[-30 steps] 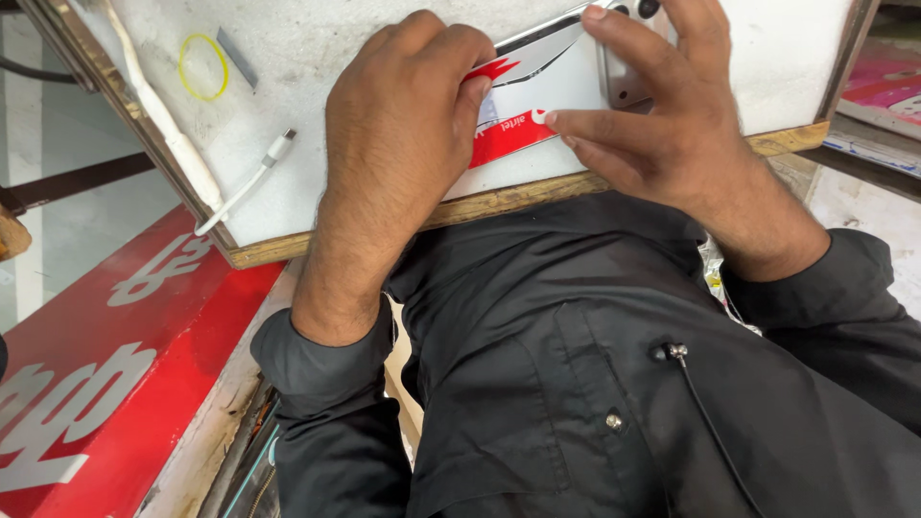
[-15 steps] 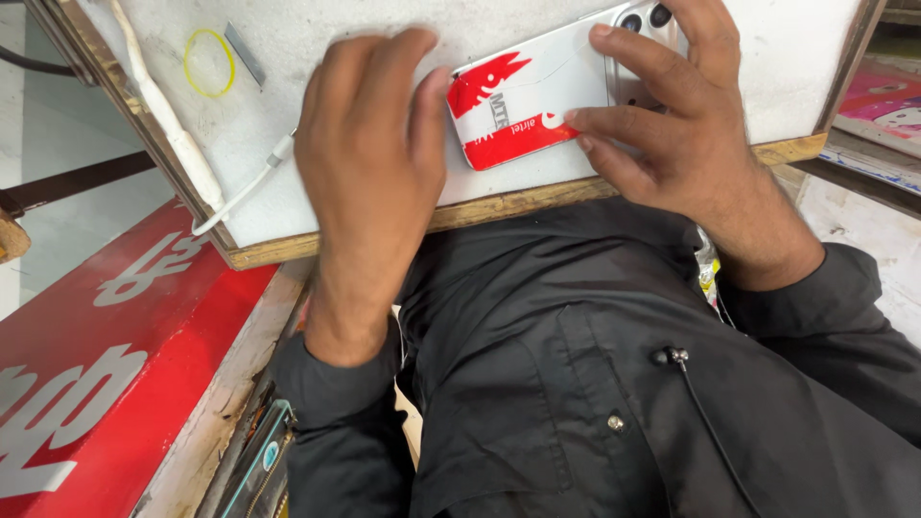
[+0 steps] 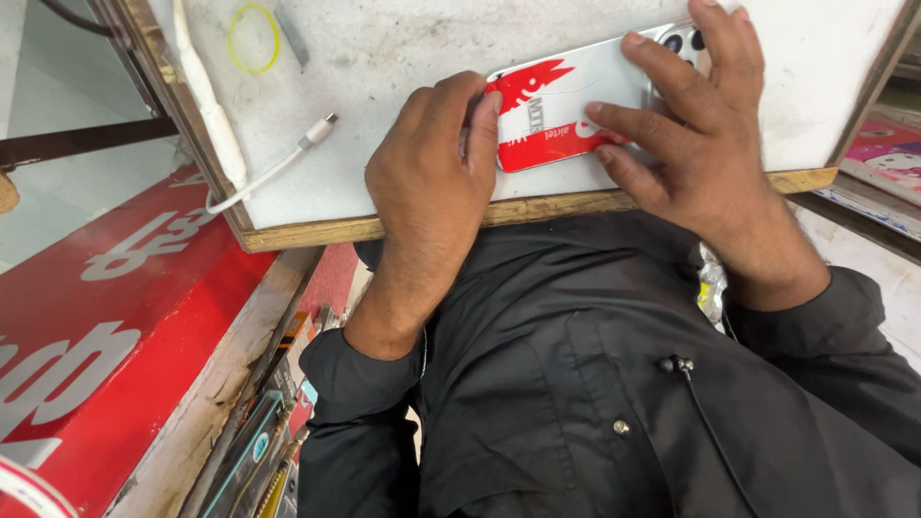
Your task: The person removes a protective sticker from the back of a smartphone, then opens the device to access the internal components. They handle the screen assembly and apply adhesive from a tube to the phone's frame.
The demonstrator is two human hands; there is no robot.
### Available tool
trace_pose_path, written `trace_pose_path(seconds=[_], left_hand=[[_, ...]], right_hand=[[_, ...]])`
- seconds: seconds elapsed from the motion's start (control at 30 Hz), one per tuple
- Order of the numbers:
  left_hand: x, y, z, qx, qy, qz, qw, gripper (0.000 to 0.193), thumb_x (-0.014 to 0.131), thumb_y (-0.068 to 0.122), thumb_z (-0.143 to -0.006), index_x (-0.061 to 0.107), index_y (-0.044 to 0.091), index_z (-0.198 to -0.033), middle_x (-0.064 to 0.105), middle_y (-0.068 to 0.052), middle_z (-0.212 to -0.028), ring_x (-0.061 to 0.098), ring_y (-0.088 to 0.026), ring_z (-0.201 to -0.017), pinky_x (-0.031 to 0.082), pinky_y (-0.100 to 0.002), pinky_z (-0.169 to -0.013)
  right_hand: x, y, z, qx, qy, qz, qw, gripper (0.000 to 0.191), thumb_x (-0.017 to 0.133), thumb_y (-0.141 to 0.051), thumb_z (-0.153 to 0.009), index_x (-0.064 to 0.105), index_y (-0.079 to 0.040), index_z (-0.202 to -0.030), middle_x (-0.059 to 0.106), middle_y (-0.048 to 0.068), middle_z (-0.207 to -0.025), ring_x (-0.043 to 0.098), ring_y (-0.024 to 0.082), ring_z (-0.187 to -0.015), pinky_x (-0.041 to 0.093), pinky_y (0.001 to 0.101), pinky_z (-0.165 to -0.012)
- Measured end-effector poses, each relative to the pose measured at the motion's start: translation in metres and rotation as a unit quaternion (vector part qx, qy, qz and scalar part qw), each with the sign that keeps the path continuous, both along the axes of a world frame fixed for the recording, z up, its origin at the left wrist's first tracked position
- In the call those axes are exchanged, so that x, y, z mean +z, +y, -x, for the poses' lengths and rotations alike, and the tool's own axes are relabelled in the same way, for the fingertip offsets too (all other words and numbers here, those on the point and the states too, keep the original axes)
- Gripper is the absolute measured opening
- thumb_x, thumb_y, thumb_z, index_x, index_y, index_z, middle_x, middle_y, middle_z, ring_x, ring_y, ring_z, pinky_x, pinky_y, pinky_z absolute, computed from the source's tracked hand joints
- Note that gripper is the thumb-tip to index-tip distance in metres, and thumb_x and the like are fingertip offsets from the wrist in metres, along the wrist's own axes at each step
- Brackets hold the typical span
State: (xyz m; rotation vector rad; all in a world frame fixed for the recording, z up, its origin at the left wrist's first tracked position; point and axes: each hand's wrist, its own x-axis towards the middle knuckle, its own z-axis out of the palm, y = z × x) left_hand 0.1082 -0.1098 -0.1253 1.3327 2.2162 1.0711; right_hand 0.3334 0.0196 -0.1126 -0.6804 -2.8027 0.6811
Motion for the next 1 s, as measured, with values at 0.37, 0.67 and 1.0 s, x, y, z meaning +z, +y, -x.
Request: trace_pose_path(seconds=[0.37,0.67,1.0], left_hand=[[-0.001,0.001,-0.009,-0.021,0.027,0.008,0.999,0.021,0.074,0.019,-0.105,0.068,0.012,-0.125,0.070,-0.004,-0.097,0.071,-0.020,-0.080,0.055,-0.034,-0.068],[-0.003,-0.001,-0.006,-0.027,0.015,-0.023,0.999,0.019,0.072,0.016,-0.105,0.070,0.012,-0.124,0.072,-0.004,-0.101,0.073,-0.021,-0.087,0.058,-0.034,-0.074],[0.012,0.033,0.038,-0.097,-0.176,0.125,0.972,0.012,0.078,0.018,-0.093,0.071,0.008,-0.091,0.073,-0.003,-0.067,0.071,-0.013,-0.054,0.052,-0.030,-0.053]], right_hand=[[0.001,-0.015,0.020,0.037,-0.019,-0.025,0.999,0.042,0.083,-0.026,-0.103,0.072,-0.014,-0.141,0.052,0.013,-0.162,0.017,0.047,-0.159,0.001,0.0773,-0.123],[-0.011,-0.016,0.022,0.066,-0.069,-0.035,0.995,0.052,0.080,-0.025,-0.105,0.065,-0.014,-0.153,0.049,0.016,-0.170,0.025,0.042,-0.162,0.002,0.0713,-0.125],[-0.017,-0.018,0.017,0.086,-0.079,-0.114,0.987,0.055,0.082,-0.031,-0.104,0.063,-0.018,-0.154,0.046,0.013,-0.168,0.026,0.039,-0.163,0.005,0.0616,-0.132]])
